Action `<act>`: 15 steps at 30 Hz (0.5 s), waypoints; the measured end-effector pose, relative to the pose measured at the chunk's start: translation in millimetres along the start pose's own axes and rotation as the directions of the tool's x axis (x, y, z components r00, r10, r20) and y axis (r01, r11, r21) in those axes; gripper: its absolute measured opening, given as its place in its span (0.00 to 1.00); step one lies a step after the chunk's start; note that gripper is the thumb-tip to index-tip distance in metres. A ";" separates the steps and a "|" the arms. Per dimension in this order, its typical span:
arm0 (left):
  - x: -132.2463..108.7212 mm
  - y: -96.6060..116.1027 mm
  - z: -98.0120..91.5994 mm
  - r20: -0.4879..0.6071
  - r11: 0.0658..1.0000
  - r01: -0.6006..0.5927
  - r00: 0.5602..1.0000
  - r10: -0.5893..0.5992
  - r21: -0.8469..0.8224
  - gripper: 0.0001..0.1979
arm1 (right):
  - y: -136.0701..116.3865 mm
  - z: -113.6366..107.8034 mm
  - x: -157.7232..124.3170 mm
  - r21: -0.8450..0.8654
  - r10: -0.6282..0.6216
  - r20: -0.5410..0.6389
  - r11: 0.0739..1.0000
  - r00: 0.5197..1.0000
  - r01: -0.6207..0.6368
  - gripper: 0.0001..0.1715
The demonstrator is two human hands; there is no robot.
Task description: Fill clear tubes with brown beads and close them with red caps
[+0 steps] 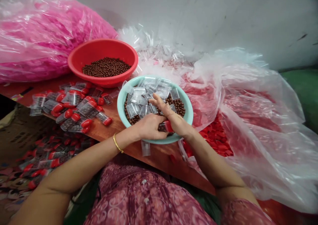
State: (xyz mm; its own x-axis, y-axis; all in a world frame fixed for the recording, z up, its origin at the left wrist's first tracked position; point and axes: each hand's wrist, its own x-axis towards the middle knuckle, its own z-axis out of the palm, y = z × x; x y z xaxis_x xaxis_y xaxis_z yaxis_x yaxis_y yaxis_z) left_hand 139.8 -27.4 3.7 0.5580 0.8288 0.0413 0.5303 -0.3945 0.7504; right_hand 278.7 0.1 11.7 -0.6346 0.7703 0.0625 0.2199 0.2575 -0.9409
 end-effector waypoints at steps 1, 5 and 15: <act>0.3 0.0 0.6 0.002 0.999 -0.002 1.000 0.002 0.043 0.10 | -2.0 -2.0 -1.2 -0.083 -0.036 0.018 0.996 0.999 0.037 0.41; 1.2 1.5 2.0 -0.041 0.980 0.023 0.999 -0.015 0.196 0.10 | -4.8 -4.8 1.3 -0.332 -0.088 -0.020 0.940 0.996 0.076 0.48; -10.6 4.9 -3.4 -0.307 0.999 -0.024 0.952 0.009 -0.045 0.13 | 5.1 -25.8 -33.9 0.271 0.105 -0.509 0.961 0.854 0.044 0.47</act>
State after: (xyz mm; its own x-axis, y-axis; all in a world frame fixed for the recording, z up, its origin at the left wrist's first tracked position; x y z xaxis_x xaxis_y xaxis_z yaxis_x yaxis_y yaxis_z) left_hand 134.3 -36.8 9.2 0.3394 0.9072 0.2485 0.4874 -0.3956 0.7784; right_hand 320.5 -9.7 13.4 -0.1417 0.9821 0.1243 -0.0175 0.1231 -0.9922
